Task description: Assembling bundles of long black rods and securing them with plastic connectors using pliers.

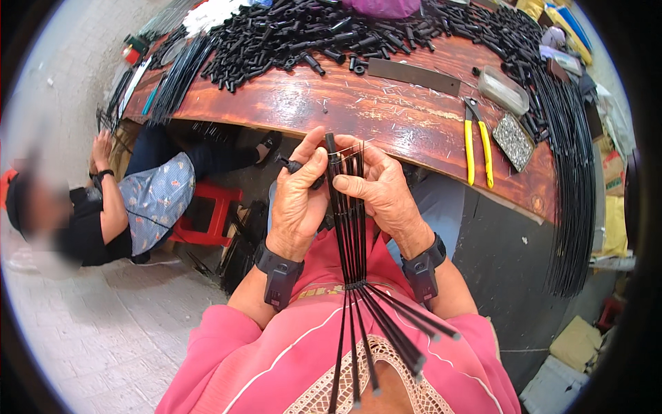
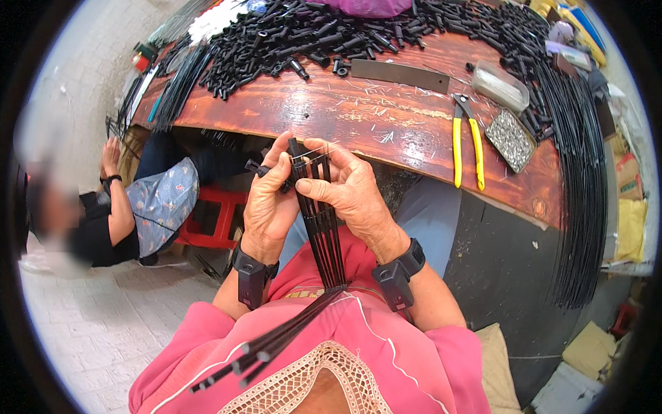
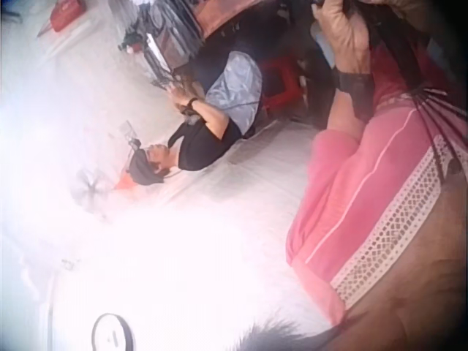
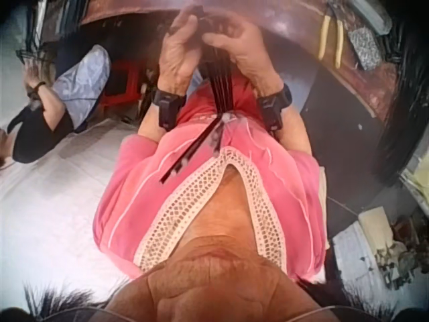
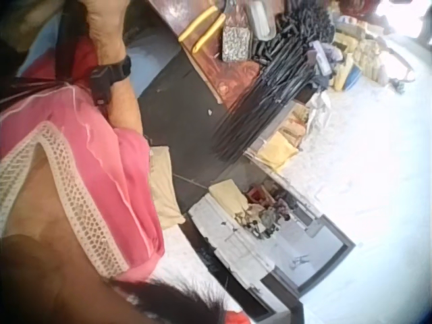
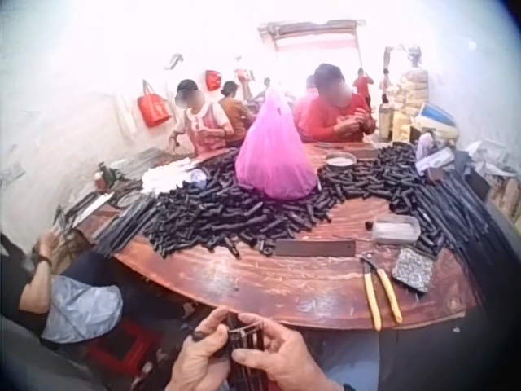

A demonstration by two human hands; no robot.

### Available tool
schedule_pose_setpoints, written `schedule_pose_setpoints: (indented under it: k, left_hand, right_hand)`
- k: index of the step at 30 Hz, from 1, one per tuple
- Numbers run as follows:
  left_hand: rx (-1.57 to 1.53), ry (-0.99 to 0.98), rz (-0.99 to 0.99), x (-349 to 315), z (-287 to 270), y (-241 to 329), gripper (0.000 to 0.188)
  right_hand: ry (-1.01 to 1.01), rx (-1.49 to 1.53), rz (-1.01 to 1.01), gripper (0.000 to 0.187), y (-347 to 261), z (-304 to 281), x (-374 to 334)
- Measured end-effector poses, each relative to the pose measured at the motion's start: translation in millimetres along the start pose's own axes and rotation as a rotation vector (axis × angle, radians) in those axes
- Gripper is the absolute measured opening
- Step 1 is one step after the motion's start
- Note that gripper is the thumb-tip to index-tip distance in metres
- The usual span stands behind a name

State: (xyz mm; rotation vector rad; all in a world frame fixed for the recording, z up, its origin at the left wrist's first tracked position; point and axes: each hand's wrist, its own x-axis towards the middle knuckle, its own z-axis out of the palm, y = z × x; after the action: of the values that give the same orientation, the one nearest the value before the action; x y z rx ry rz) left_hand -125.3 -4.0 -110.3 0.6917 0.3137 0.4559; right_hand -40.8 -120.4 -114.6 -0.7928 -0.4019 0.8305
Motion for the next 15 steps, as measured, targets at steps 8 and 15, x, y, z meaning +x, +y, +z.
schedule_pose_setpoints:
  k: [8,15]
  left_hand:
    - [-0.109,-0.233,-0.071,0,-18,-3,0.065]
    - [-0.119,-0.174,-0.114,-3,-12,1,0.061]
  right_hand:
    - [-0.165,0.068,0.167,0.042,-10,-9,1]
    - [-0.158,0.043,0.175,0.035,1,-11,0]
